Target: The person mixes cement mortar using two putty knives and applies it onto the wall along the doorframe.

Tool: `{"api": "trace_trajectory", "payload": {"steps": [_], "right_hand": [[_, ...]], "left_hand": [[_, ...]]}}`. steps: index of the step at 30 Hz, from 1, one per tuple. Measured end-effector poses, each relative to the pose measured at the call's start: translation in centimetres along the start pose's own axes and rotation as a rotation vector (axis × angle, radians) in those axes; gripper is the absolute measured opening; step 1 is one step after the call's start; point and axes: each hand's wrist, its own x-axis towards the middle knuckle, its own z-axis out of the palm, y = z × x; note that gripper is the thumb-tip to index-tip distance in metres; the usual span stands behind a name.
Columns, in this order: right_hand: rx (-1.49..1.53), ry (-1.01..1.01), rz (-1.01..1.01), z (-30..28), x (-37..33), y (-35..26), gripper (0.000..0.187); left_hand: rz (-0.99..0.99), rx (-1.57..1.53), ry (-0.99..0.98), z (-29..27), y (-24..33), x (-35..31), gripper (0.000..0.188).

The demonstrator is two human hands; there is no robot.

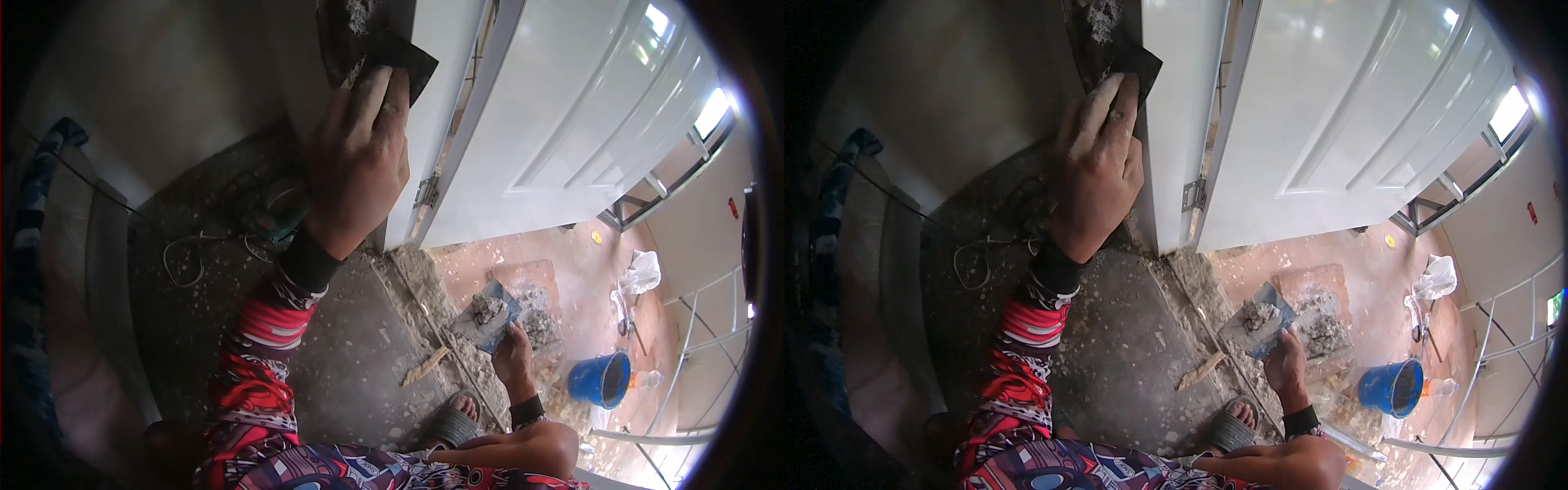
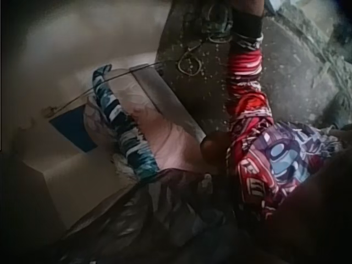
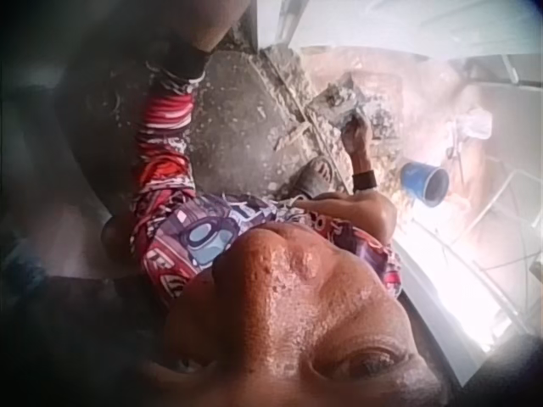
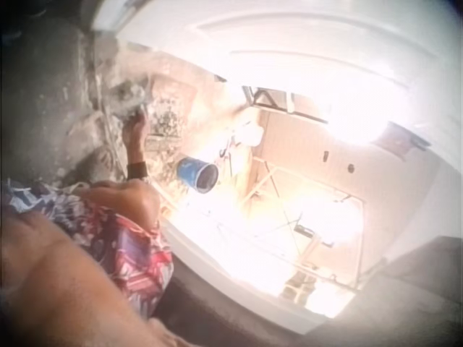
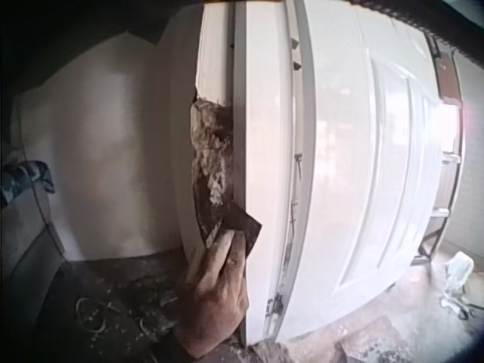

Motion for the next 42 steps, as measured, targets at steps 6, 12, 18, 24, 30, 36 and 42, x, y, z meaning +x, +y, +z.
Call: {"api": "trace_trajectory", "payload": {"steps": [6,12,18,24,30,36,42], "right_hand": [[-0.011,0.0,-0.004,0.0,-0.1,0.2,0.035],[-0.012,-0.006,-0.008,1.2,-0.2,0.2,0.035],[-0.021,-0.02,-0.003,1.0,0.1,0.3,0.034],[-0.007,-0.024,-0.016,0.8,0.0,0.4,0.035],[-0.019,-0.023,0.007,0.7,-0.3,1.0,0.035],[-0.048,-0.001,0.057,0.3,0.2,1.8,0.031],[-0.068,0.088,0.115,5.3,0.6,1.4,0.014]], "left_hand": [[-0.01,-0.026,-0.051,0.2,0.2,-3.3,0.048],[-0.034,-0.02,-0.074,1.1,0.5,-5.5,0.047],[-0.054,-0.018,-0.104,1.9,0.8,-7.6,0.047],[-0.093,-0.048,-0.15,1.5,1.6,-9.5,0.046],[-0.209,-0.074,-0.347,0.3,2.6,-14.1,0.054],[-0.457,-0.428,-0.273,-1.7,3.2,-20.4,0.041],[-1.536,-1.32,-0.329,-2.5,5.8,-21.5,0.025]]}}
